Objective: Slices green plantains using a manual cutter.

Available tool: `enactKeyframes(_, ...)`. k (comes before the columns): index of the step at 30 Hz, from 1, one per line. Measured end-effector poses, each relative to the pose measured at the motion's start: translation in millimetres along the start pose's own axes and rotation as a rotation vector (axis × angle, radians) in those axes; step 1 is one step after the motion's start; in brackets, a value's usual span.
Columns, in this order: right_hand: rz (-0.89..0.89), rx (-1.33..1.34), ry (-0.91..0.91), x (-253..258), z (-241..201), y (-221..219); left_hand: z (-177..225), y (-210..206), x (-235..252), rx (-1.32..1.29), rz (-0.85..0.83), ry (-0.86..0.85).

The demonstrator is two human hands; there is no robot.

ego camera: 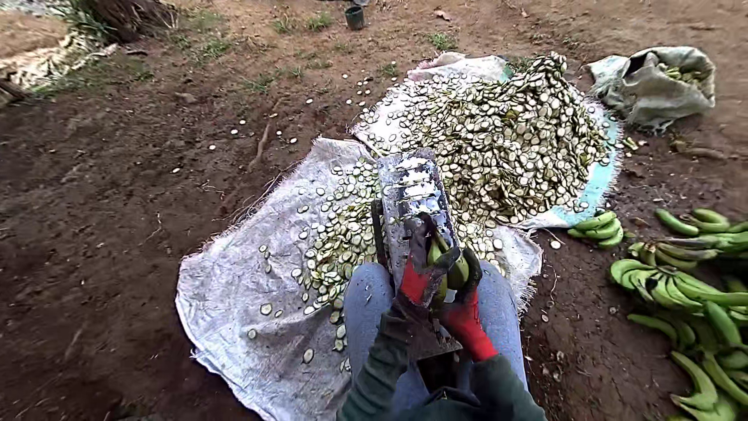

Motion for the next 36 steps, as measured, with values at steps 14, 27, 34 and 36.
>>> enactKeyframes(14, 0.179, 0.132, -0.320, 43, 24, 33, -84, 8, -31, 0.538, 0.408, -0.612)
enactKeyframes(27, -0.022, 0.058, -0.474, 32, 9, 21, -68, -30, -8, 1.039, -0.066, 0.030)
enactKeyframes(34, 0.010, 0.036, -0.272, -5, 19, 57, -113, 23, -21, 0.679, 0.155, -0.197)
enactKeyframes(36, 0.077, -0.014, -0.294, -9, 22, 62, -127, 41, -24, 0.509, 0.384, -0.354)
Point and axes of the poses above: each hand's wrist, its own x-axis towards the middle knuckle, its own y-axis out of the back of the hand, z = x × y, the point moved 3 cm from there along x, towards the middle knuckle, and after that the axes turned 15 degrees about y, right-handed, at the moved point
